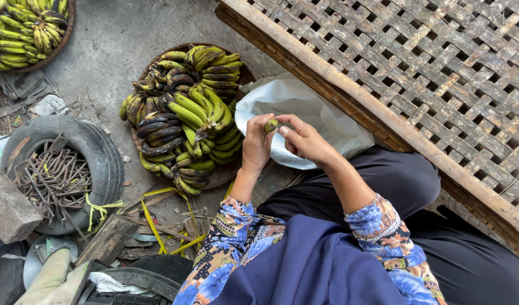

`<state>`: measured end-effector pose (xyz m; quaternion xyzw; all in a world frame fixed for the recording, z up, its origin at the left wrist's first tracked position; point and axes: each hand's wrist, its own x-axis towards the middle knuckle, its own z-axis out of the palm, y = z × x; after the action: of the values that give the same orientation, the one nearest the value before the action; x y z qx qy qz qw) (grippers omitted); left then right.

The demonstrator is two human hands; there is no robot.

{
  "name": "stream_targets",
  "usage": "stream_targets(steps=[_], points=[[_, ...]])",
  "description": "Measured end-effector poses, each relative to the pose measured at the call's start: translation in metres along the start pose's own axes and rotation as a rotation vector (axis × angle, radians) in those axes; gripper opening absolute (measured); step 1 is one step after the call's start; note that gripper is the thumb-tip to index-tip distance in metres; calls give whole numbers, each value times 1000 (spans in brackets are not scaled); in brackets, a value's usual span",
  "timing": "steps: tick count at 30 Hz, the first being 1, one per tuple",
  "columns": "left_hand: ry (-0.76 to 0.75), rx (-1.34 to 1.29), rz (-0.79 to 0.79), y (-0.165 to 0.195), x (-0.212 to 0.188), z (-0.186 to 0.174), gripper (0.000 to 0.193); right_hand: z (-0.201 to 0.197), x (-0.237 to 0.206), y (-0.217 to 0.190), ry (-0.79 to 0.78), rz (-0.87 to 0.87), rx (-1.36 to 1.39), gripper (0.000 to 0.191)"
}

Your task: The person sits on the ground and wipes a woven bamboo tray with a cloth, then picks green bananas from a basket one at a time. Using a knife, they peel each banana by hand over a white plastic bag and place the peeled banana on the tray.

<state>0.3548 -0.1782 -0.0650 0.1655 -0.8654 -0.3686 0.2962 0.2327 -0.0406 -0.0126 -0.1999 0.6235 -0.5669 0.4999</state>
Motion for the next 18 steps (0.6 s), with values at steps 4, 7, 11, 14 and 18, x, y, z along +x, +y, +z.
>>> stream_targets(steps=[4,7,11,14,18], points=[[91,-133,25,-9,-8,-3,46,-9,10,8,-20,109,174,37],[176,-327,-22,-11,-13,-6,46,-12,18,14,38,188,129,35],[338,-607,-84,-13,-11,-21,45,-22,29,27,244,324,16,38],[470,-670,-60,-14,-4,-39,51,-34,42,49,338,378,-163,39],[606,-1116,-209,-16,3,-50,60,-44,63,93,355,290,-507,41]])
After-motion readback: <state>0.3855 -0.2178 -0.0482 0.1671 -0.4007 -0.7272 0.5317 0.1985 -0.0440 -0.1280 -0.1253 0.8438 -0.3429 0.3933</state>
